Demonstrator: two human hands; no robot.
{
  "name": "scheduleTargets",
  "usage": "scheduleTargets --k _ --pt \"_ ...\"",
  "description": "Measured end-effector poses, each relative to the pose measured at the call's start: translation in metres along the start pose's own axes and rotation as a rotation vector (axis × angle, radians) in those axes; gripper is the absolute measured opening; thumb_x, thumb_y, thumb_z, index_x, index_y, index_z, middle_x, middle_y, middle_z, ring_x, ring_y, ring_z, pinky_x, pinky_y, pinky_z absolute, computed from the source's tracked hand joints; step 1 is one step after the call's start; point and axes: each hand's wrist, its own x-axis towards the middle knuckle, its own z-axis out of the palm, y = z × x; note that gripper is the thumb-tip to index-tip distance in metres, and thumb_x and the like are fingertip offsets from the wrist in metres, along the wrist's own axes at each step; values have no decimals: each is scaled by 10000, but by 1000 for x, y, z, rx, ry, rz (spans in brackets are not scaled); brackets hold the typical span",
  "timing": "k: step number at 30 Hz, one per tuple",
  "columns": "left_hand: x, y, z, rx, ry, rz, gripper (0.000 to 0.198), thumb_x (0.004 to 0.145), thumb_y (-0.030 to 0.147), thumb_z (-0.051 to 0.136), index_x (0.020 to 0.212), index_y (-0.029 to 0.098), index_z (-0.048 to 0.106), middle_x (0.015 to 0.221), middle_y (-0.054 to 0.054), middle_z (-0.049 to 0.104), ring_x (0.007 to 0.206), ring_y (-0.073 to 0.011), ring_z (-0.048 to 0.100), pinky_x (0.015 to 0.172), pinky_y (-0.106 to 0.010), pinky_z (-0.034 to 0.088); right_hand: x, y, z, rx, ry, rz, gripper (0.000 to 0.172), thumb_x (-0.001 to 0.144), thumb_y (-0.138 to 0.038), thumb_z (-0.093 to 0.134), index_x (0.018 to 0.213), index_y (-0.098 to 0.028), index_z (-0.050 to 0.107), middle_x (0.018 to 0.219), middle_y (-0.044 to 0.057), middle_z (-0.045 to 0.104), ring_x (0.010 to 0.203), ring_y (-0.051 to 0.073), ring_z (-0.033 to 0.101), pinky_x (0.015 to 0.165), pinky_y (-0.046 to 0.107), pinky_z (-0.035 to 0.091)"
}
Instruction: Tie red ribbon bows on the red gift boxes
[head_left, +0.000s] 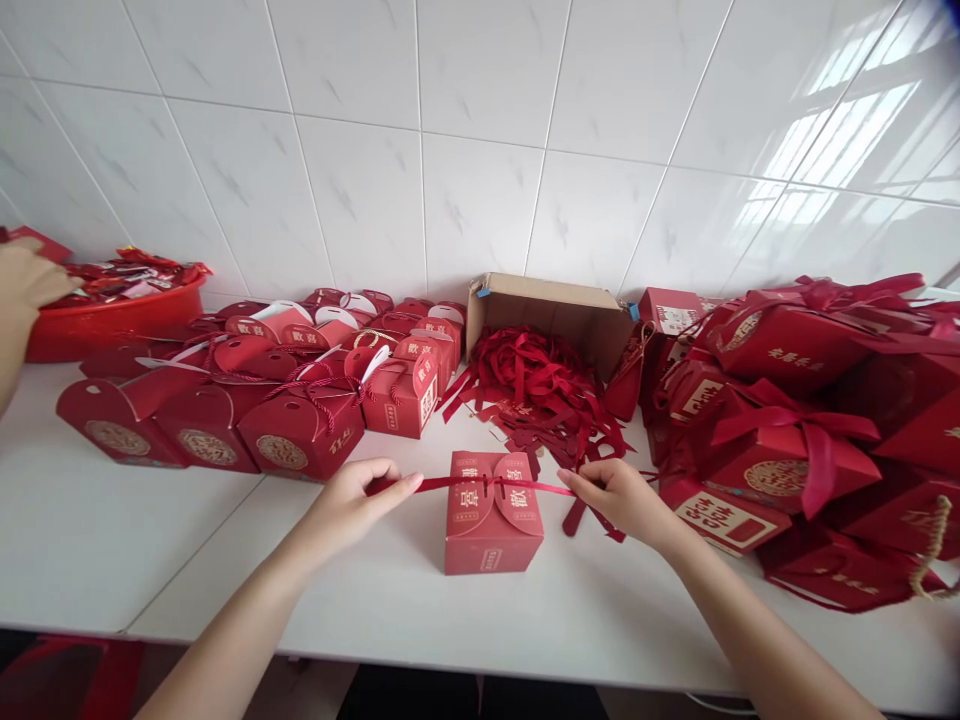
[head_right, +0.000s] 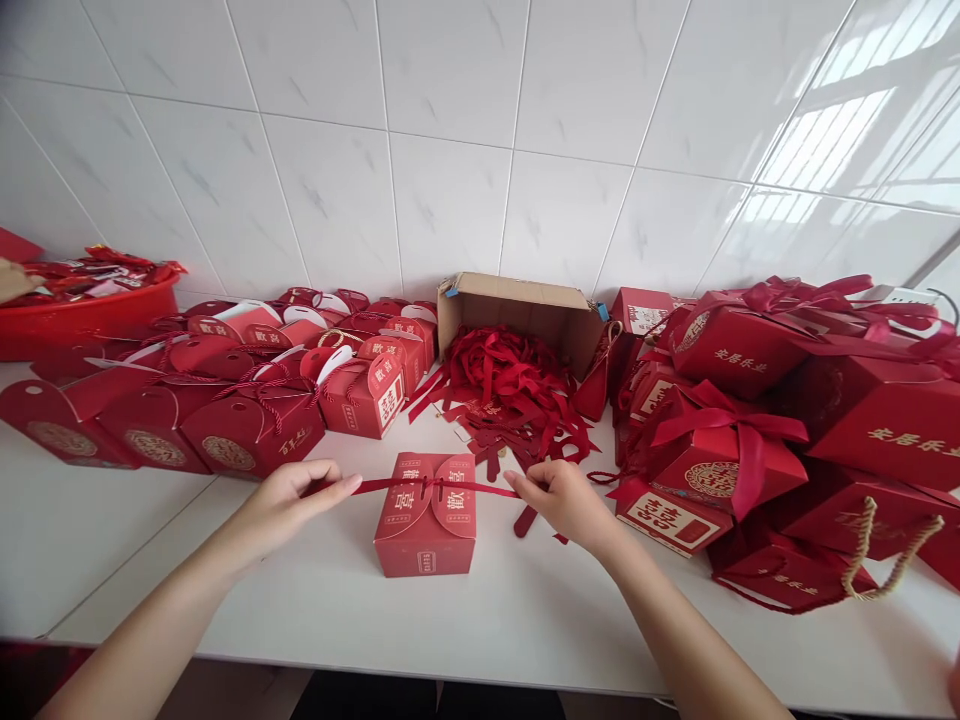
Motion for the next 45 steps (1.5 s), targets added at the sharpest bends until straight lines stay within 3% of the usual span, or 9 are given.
scheduleTargets --k 5,10,14,17,22,30,36,45 --pt "-3 -1 2 -30 -36 1 467 810 591 529 611 194 385 639 49 306 621 -126 332 578 -246 255 -5 -4 0 -36 -32 -97 586 854 -685 413 568 -193 272 509 -55 227 447 61 208 415 216 162" --pt "-3 12 7 -122 -118 -4 434 805 585 542 631 195 463 629 42 386 609 -130 386 572 -244 312 -5 -21 4 166 -177 -105 612 880 -708 325 648 -169 497 576 -12 414 506 94 397 469 229 276" --pt "-1 26 19 -153 -118 64 362 780 554 611 744 205 524 738 20 533 720 -162 519 664 -255 413 -3 -35 11 339 -290 -121 543 841 -679 479 672 -164 520 586 -26 411 522 85 368 487 229 273" --pt "-3 37 29 -206 -153 40 356 742 524 674 875 219 547 898 4 626 852 -198 599 738 -274 466 -1 -42 16 462 -331 -172 497 798 -619 604 637 -166 479 606 -32 410 575 84 384 556 230 316" --pt "-7 43 40 -284 -143 -59 349 734 475 684 900 206 536 868 -9 653 813 -209 640 702 -296 500 -1 -44 23 524 -316 -203 462 791 -542 657 637 -180 414 610 -46 407 565 73 336 542 228 263" --pt "-6 37 42 -350 -170 -76 343 745 454 691 913 193 544 874 -21 663 819 -212 634 724 -315 493 -3 -43 30 549 -293 -120 480 802 -555 625 644 -203 339 531 -86 282 468 54 187 452 227 137" --pt "-9 41 41 -426 -168 -74 383 754 496 679 986 209 575 986 -38 681 907 -224 635 763 -299 500 -3 -48 36 561 -214 -126 525 753 -504 698 621 -196 294 588 -72 318 514 53 220 475 221 160" --pt "-8 43 44 -349 -146 -70 381 744 500 688 945 196 576 928 -37 676 860 -227 640 723 -289 496 -2 -52 40 548 -160 -109 554 709 -492 726 579 -192 280 568 -65 332 520 56 256 495 225 192"
